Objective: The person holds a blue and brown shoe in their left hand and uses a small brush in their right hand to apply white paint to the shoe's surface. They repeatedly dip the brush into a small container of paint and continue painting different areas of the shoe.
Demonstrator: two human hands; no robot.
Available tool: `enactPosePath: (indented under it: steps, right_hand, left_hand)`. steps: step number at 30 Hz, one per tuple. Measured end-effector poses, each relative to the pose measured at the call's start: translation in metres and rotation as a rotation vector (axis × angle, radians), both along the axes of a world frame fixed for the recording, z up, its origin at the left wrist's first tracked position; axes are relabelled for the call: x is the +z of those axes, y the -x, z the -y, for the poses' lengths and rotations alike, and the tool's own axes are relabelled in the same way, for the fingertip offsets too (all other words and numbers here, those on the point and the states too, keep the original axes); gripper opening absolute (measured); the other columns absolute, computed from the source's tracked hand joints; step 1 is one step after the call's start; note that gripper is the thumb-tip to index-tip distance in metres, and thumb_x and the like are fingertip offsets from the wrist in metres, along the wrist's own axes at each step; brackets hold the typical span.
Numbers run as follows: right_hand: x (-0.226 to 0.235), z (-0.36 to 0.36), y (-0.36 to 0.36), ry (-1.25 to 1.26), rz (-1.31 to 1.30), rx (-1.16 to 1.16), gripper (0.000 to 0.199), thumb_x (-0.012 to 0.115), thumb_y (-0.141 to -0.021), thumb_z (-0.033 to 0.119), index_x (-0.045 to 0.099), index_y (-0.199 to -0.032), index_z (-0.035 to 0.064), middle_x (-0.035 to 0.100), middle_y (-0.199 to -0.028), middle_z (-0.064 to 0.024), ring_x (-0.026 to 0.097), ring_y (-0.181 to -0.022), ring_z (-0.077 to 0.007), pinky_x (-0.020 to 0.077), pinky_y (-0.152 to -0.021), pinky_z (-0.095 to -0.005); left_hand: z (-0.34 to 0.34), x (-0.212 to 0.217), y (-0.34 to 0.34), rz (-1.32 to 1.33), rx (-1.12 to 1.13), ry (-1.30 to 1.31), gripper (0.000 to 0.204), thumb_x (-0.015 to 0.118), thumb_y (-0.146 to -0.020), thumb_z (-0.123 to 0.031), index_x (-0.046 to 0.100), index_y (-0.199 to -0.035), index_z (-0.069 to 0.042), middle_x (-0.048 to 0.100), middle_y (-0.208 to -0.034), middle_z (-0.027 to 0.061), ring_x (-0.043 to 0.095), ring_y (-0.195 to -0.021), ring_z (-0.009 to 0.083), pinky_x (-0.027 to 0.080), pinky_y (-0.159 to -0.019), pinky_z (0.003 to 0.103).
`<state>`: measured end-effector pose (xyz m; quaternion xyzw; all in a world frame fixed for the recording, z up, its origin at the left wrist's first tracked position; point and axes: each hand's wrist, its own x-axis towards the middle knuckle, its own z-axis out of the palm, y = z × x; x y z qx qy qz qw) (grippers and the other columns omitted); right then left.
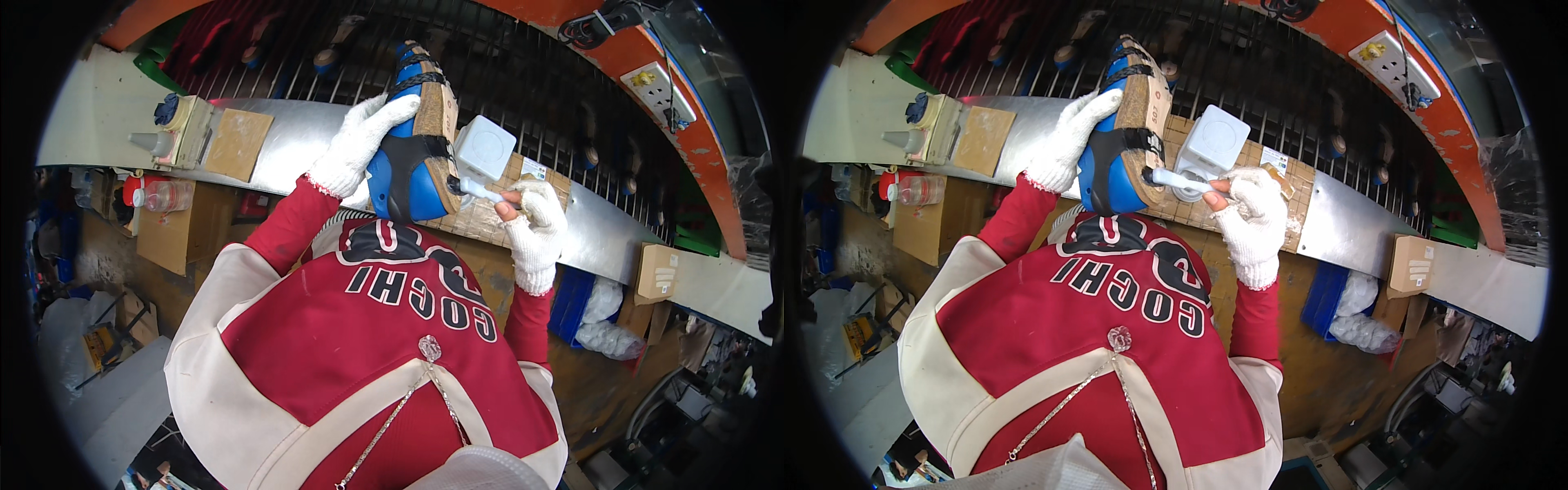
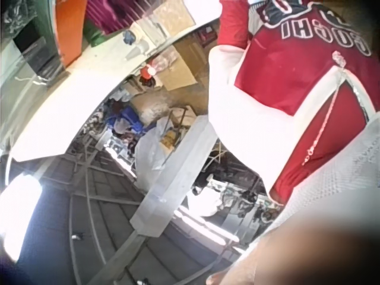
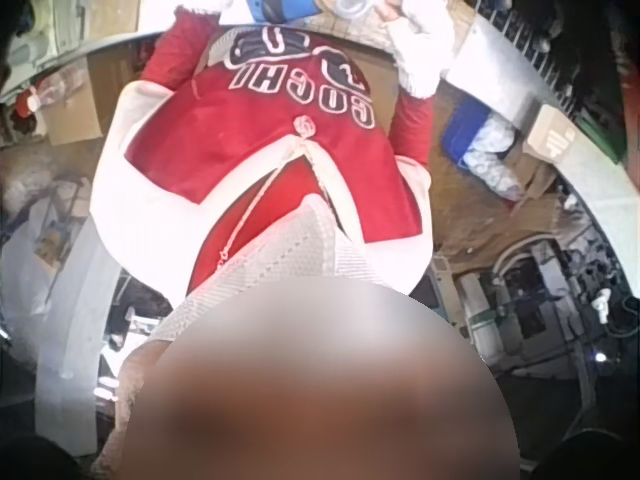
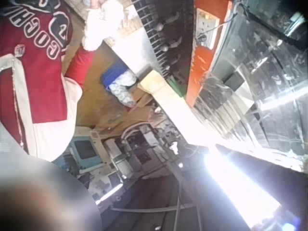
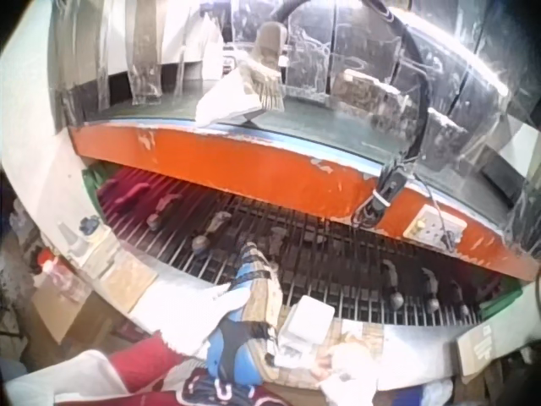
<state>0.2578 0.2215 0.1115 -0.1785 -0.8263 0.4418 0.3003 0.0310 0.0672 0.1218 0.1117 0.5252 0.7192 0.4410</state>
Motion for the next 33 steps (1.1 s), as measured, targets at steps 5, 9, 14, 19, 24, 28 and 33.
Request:
enactPosePath:
  steps: [5, 9, 14, 19, 24, 28, 33]
  right_hand:
    - [0.004, -0.005, 0.005, -0.034, -0.051, 0.004, 0.021, 0.085, -0.071, 0.006, 0.076, -0.09, 0.0005, 0.064, -0.092, -0.0075, 0.06, -0.091, -0.0201, 0.049, -0.077, -0.0316]
    - [0.018, -0.015, 0.015, -0.067, -0.049, 0.009, 0.021, 0.085, -0.072, 0.007, 0.075, -0.089, 0.0002, 0.064, -0.093, -0.008, 0.061, -0.09, -0.0199, 0.0489, -0.076, -0.0314]
    - [0.031, -0.013, 0.02, -0.016, 0.034, 0.007, 0.02, 0.084, -0.075, 0.01, 0.075, -0.089, 0.0002, 0.063, -0.094, -0.0083, 0.061, -0.09, -0.0195, 0.0491, -0.075, -0.0307]
    - [0.034, -0.011, 0.017, -0.019, 0.081, 0.026, 0.02, 0.084, -0.074, 0.012, 0.075, -0.089, 0.0014, 0.064, -0.094, -0.0078, 0.062, -0.091, -0.0202, 0.0491, -0.076, -0.0318]
    - [0.029, -0.011, 0.019, -0.068, 0.046, 0.04, 0.021, 0.084, -0.072, 0.012, 0.076, -0.089, 0.0029, 0.065, -0.091, -0.0072, 0.062, -0.091, -0.0216, 0.0485, -0.079, -0.0333]
    - [0.026, -0.012, 0.027, -0.095, -0.038, 0.073, 0.021, 0.084, -0.072, 0.012, 0.076, -0.089, 0.0037, 0.066, -0.09, -0.0071, 0.062, -0.091, -0.0211, 0.0483, -0.08, -0.0338]
    - [0.024, -0.016, 0.045, -0.109, -0.082, 0.125, 0.021, 0.084, -0.071, 0.012, 0.076, -0.089, 0.0047, 0.068, -0.089, -0.0068, 0.062, -0.092, -0.0217, 0.0484, -0.08, -0.0343]
  left_hand:
    - [-0.003, -0.003, -0.003, 0.138, -0.036, 0.047, 0.057, 0.068, -0.093, -0.04, 0.057, -0.132, 0.001, 0.067, -0.12, 0.0135, 0.066, -0.107, 0.019, 0.055, -0.094, 0.031]
    - [-0.007, -0.004, -0.002, 0.18, -0.085, -0.012, 0.061, 0.069, -0.092, -0.041, 0.056, -0.133, 0.002, 0.067, -0.12, 0.0138, 0.066, -0.107, 0.0192, 0.056, -0.092, 0.032]
    - [-0.003, -0.001, -0.002, -0.02, -0.001, 0.022, 0.063, 0.07, -0.091, -0.042, 0.054, -0.133, 0.003, 0.066, -0.119, 0.0154, 0.067, -0.105, 0.0194, 0.057, -0.092, 0.033]
    - [0.0, -0.004, 0.001, 0.004, 0.032, 0.005, 0.063, 0.07, -0.091, -0.041, 0.054, -0.134, 0.002, 0.067, -0.118, 0.0147, 0.069, -0.103, 0.0198, 0.058, -0.09, 0.034]
    - [-0.003, -0.013, 0.005, 0.248, -0.104, -0.057, 0.062, 0.064, -0.095, -0.046, 0.052, -0.137, -0.002, 0.065, -0.123, 0.0149, 0.069, -0.102, 0.0215, 0.056, -0.093, 0.033]
    - [-0.002, -0.018, 0.001, 0.439, -0.173, -0.12, 0.06, 0.058, -0.098, -0.046, 0.05, -0.14, -0.004, 0.064, -0.125, 0.0154, 0.069, -0.102, 0.0215, 0.056, -0.095, 0.034]
    - [-0.003, -0.022, -0.002, 0.446, -0.191, -0.181, 0.046, 0.065, -0.096, -0.035, 0.059, -0.13, -0.004, 0.069, -0.113, 0.0098, 0.07, -0.095, 0.0202, 0.056, -0.088, 0.031]
